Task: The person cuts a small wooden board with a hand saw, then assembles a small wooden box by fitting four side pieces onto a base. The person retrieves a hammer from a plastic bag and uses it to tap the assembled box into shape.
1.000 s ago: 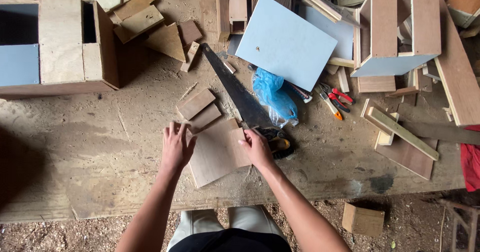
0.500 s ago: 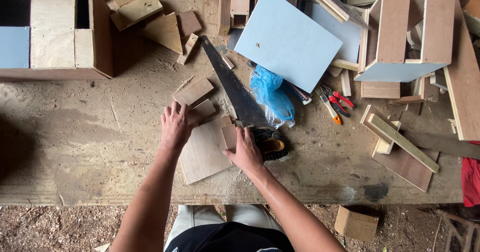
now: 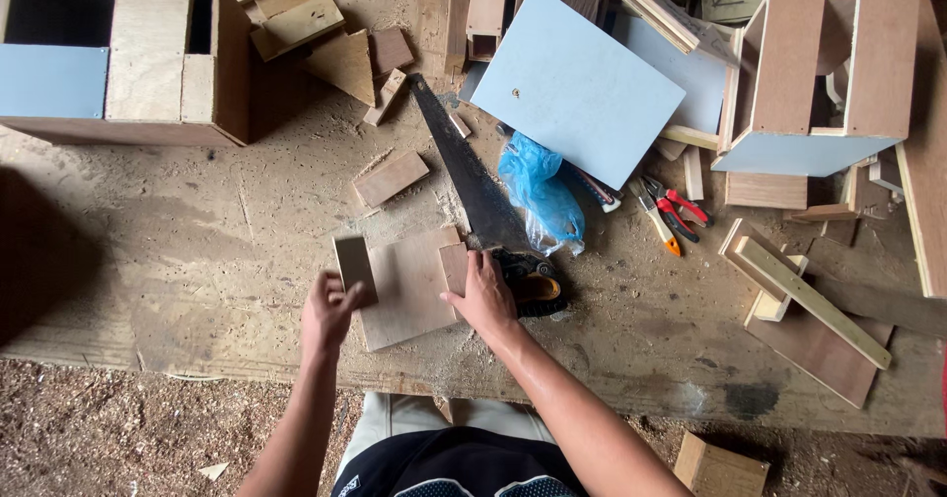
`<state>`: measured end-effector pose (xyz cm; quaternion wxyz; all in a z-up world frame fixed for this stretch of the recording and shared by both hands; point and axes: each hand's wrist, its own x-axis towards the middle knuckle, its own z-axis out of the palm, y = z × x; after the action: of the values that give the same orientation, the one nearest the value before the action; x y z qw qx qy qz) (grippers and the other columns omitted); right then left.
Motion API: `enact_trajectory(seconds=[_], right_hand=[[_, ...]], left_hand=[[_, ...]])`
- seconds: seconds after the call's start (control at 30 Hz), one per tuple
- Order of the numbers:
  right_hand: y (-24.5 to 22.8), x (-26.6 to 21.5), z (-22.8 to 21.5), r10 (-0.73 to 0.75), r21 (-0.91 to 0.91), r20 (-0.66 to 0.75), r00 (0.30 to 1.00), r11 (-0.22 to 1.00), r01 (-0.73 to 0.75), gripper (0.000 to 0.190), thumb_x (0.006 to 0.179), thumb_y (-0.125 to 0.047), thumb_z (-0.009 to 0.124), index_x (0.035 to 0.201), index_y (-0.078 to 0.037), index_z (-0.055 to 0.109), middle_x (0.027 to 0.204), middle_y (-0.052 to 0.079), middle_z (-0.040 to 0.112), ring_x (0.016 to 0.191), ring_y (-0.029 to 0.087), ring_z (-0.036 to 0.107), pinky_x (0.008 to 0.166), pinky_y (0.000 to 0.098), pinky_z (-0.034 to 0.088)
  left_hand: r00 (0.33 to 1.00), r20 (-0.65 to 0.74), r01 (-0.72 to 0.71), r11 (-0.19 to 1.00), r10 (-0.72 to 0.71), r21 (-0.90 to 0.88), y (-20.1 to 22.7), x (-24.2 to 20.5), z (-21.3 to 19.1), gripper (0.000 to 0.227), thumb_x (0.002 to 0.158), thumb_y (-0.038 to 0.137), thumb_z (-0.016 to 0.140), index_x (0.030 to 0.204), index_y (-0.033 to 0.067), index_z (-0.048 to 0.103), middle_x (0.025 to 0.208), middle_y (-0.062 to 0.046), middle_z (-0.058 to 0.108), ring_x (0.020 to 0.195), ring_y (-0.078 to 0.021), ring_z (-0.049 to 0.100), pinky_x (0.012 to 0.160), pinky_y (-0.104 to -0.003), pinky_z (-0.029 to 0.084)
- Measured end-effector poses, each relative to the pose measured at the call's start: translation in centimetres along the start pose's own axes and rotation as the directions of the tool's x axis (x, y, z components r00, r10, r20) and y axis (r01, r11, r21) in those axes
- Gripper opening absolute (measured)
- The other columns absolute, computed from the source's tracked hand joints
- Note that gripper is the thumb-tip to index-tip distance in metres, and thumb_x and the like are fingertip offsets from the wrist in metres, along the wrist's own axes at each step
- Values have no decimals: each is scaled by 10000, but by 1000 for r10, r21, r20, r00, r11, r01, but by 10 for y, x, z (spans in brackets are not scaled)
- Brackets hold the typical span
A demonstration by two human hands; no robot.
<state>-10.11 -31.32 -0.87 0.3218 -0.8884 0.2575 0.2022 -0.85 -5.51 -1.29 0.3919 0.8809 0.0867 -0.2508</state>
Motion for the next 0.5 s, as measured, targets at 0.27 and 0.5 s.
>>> enact_trajectory(seconds=[0.27,0.5], right_hand=[[12,0,0,-112,-47,-8,994,993,112,1077,792,-377,863,1532,55,210,1578,352,211,1399,447,411,1051,501,503],[13,2,-7,-162,-38,40,986,986,164,955,803,-372,831,1484,69,328,1525,310,390,1398,390,490,1121,455,507]], left_hand=[[1000,-23,14,989,-11,147,-33,-49,26,445,900,331,748,1193,30,601,1103,-141,728,923,-234,736,823,-406,628],[985,-95,-119,967,144,225,-25,-62,31,602,874,310,771,1288,-18,482,1223,-207,612,993,-287,692,852,-444,605]])
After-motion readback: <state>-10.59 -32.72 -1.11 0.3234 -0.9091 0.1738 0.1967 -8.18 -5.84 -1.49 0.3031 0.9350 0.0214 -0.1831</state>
